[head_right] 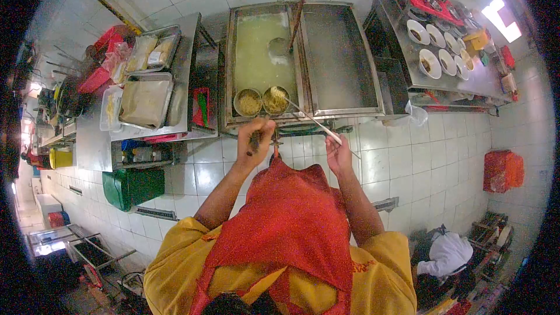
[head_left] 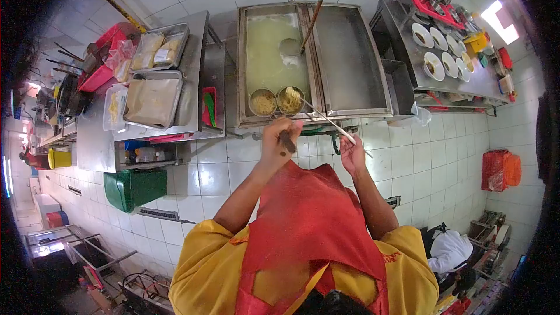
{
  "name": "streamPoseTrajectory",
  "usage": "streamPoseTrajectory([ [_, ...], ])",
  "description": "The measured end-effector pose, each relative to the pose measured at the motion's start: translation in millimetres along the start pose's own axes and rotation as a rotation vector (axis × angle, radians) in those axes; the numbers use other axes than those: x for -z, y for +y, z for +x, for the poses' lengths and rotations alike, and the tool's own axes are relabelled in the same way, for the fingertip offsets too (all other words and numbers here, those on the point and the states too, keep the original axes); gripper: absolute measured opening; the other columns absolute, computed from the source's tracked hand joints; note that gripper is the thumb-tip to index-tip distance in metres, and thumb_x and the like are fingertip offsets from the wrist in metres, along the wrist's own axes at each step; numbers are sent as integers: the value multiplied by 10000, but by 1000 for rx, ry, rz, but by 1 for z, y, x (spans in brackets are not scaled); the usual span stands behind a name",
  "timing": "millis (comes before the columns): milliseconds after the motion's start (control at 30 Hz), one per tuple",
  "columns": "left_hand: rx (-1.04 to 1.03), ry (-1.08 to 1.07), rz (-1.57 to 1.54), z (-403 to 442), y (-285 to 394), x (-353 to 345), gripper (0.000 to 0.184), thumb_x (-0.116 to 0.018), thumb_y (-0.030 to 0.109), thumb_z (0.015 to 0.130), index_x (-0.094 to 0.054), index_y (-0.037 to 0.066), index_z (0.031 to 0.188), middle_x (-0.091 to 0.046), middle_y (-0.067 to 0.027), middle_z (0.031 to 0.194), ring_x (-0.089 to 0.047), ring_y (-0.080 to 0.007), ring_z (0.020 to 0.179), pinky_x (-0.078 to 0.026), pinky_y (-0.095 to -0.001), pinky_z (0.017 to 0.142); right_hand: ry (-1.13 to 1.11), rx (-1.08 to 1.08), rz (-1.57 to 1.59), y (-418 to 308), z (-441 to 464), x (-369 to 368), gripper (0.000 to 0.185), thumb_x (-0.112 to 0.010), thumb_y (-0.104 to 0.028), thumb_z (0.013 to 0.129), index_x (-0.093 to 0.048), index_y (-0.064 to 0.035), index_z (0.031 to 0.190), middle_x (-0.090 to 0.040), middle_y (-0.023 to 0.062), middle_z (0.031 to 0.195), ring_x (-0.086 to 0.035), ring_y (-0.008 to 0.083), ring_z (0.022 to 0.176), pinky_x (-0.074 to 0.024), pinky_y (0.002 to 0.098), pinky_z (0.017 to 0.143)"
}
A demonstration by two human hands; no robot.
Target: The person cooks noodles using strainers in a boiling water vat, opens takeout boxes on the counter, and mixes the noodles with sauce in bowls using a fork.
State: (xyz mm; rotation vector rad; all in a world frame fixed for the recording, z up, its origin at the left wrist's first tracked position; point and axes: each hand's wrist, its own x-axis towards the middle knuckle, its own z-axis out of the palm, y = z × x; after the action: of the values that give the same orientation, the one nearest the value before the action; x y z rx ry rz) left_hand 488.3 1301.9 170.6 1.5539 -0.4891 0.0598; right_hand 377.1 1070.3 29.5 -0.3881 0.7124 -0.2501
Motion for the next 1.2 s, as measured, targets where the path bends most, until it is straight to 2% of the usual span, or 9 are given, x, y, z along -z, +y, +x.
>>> streamPoseTrajectory([
  [133, 70, -24, 116, 3, -6, 10, 456, -644, 154, 890, -322, 10, 602, -289, -42, 547, -271, -158, 536, -244, -323, 504, 6, 5, -27, -5, 5, 10, 299, -474, -250, 965, -575, 23, 1034, -650, 114, 821, -635, 189, 744, -558, 249, 717],
  [200, 34, -29, 133, 3, -10, 8, 457, -640, 153, 892, -320, 11, 599, -285, -48, 547, -272, -163, 533, -245, -324, 507, -158, -12, -45, -9, 5, 14, 273, -472, -232, 967, -585, 10, 1023, -669, 108, 852, -651, 184, 772, -559, 251, 745],
  [467, 19, -51, 129, 3, -5, 7, 455, -638, 139, 886, -315, 12, 592, -268, -59, 548, -261, -179, 530, -248, -331, 524, -133, 24, -68, -29, -1, -4, 286, -470, -242, 968, -580, 16, 1025, -663, 115, 830, -645, 190, 761, -556, 246, 730],
  [533, -144, -83, 169, 2, -20, 9, 325, -592, 143, 928, -489, -21, 667, -405, -26, 594, -410, -91, 545, -351, -260, 490, -170, 17, -78, -33, -1, -8, 274, -487, -240, 963, -588, 7, 1025, -668, 108, 840, -654, 185, 784, -560, 243, 749],
  [633, 57, -149, 78, -5, -27, 10, 342, -581, 150, 935, -491, -21, 652, -410, -38, 620, -461, -99, 499, -380, -265, 406, -212, 23, -87, -41, -1, -16, 287, -486, -251, 964, -588, 9, 1030, -664, 106, 830, -649, 183, 779, -559, 241, 751],
  [733, 48, -167, 68, -6, -28, 11, 355, -570, 143, 938, -482, -18, 635, -402, -42, 646, -492, -106, 467, -377, -270, 323, -201, 16, -105, -48, -2, -26, 295, -487, -254, 965, -591, 14, 1030, -661, 107, 826, -641, 180, 765, -554, 237, 745],
  [867, 84, -156, 80, -3, -14, 9, 375, -571, 130, 938, -453, -1, 607, -383, -38, 608, -447, -121, 487, -366, -294, 406, -187, 44, -121, -55, -5, -41, 304, -470, -251, 972, -584, 24, 1030, -653, 112, 811, -629, 179, 744, -549, 236, 722],
  [933, -18, -104, 69, 1, 0, 7, 444, -647, 113, 867, -310, 10, 595, -256, -80, 553, -270, -201, 546, -251, -340, 532, -171, 40, -100, -58, -6, -46, 309, -455, -254, 977, -572, 27, 1033, -650, 120, 800, -628, 183, 730, -552, 239, 710],
  [1200, -105, -75, 136, 1, -2, 6, 406, -630, 56, 870, -342, 19, 587, -293, -61, 559, -290, -171, 552, -269, -322, 525, -205, 89, -158, -68, -12, -62, 303, -484, -254, 969, -598, 21, 1021, -631, 100, 791, -609, 168, 733, -537, 233, 698],
])
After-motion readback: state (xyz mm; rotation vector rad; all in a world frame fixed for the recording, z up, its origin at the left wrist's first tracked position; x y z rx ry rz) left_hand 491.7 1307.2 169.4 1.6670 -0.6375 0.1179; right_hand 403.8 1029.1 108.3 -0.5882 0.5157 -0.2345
